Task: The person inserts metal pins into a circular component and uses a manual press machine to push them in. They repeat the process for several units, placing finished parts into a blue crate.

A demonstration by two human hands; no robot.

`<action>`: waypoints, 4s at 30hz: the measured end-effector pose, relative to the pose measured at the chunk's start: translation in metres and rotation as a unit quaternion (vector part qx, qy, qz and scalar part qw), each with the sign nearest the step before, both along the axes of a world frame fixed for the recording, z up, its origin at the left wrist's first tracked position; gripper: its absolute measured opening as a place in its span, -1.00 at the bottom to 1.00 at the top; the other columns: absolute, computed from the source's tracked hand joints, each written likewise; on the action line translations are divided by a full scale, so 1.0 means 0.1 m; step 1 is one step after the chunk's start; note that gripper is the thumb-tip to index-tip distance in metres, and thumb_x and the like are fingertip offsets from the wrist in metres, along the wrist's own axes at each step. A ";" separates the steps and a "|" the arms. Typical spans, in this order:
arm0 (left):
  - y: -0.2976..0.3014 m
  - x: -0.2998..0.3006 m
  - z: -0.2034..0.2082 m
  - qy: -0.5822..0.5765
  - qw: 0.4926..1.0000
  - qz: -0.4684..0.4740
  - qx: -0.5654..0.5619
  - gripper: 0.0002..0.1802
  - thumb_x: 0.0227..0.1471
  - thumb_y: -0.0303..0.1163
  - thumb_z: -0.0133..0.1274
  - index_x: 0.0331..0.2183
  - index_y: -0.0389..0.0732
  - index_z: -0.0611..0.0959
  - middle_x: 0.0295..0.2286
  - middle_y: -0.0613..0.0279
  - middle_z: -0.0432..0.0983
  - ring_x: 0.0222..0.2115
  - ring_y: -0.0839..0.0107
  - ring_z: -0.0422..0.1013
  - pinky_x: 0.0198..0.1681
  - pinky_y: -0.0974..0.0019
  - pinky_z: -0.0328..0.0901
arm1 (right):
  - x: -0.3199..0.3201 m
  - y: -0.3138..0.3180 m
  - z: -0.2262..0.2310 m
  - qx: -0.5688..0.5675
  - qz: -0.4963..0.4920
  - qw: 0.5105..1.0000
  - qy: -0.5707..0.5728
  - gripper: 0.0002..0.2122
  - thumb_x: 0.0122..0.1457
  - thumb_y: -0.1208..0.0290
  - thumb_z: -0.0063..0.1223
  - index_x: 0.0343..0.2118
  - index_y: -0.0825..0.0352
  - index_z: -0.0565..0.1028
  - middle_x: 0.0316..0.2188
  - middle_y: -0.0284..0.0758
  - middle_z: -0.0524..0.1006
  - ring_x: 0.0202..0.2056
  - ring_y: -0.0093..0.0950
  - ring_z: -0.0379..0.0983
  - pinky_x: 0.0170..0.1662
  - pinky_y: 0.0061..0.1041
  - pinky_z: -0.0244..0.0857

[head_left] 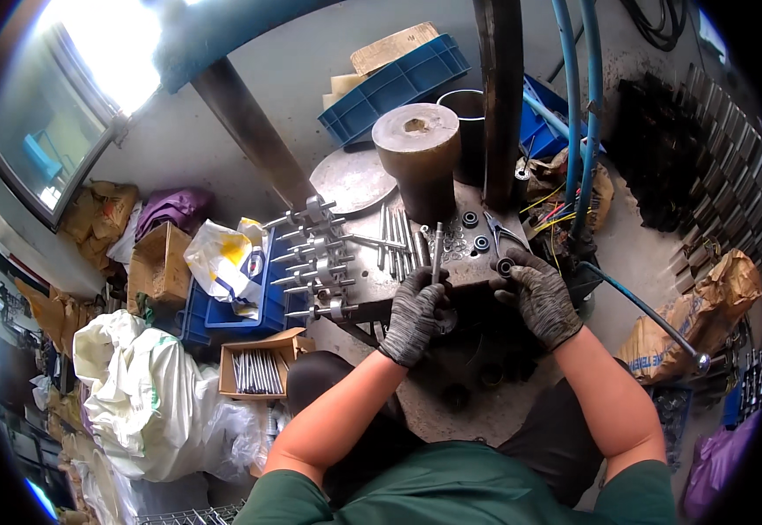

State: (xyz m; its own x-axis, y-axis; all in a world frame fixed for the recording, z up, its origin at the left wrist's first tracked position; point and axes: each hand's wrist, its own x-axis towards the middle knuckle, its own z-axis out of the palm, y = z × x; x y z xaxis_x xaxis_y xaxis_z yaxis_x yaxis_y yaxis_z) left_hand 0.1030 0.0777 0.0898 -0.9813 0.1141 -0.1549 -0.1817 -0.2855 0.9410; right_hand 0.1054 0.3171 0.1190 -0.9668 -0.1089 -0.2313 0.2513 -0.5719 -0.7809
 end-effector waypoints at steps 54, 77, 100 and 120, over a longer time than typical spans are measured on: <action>-0.04 0.06 0.03 0.328 0.892 0.025 -0.311 -0.70 0.28 -0.29 0.15 -0.07 -0.29 0.62 -0.28 0.08 0.56 -0.28 0.32 0.51 -0.10 0.25 0.43 | 0.02 -0.24 0.18 0.129 -0.080 0.949 0.275 -0.65 0.48 0.21 -0.11 0.18 0.28 0.47 -0.27 -0.23 0.65 -0.54 -0.67 0.48 -0.52 -0.72 0.28; -0.53 -0.74 -0.19 0.209 0.758 0.174 -0.592 -0.66 0.02 -0.35 0.20 -0.19 -0.34 0.59 -0.12 -0.20 0.49 -0.03 -0.11 0.40 0.12 -0.09 0.31 | -0.44 0.18 -0.22 0.313 -0.093 0.934 0.143 -0.67 0.48 0.28 -0.05 0.22 0.26 0.42 -0.25 -0.33 0.62 -0.49 -0.65 0.55 -0.48 -0.67 0.37; -0.69 -0.92 -0.57 0.329 0.703 0.162 -0.609 -0.49 0.12 -0.26 0.23 0.09 -0.17 0.56 0.08 -0.08 0.43 0.09 -0.06 0.37 0.23 -0.02 0.26 | 0.99 2.57 -0.25 0.778 0.264 0.569 0.037 -0.56 0.28 -0.01 0.08 -0.01 0.28 0.59 -0.20 -0.06 0.63 -0.14 -0.06 0.55 -0.04 -0.10 0.41; -0.98 -1.15 -0.56 0.247 0.711 0.138 -0.644 -0.51 0.38 -0.06 -0.01 0.08 -0.27 0.62 -0.04 -0.05 0.61 -0.04 0.07 0.52 0.07 0.13 0.35 | 4.52 4.71 -1.81 0.714 -0.037 0.481 -0.508 -0.52 0.04 0.44 0.21 0.10 0.32 0.53 0.02 -0.01 0.59 0.01 -0.02 0.56 0.14 -0.20 0.42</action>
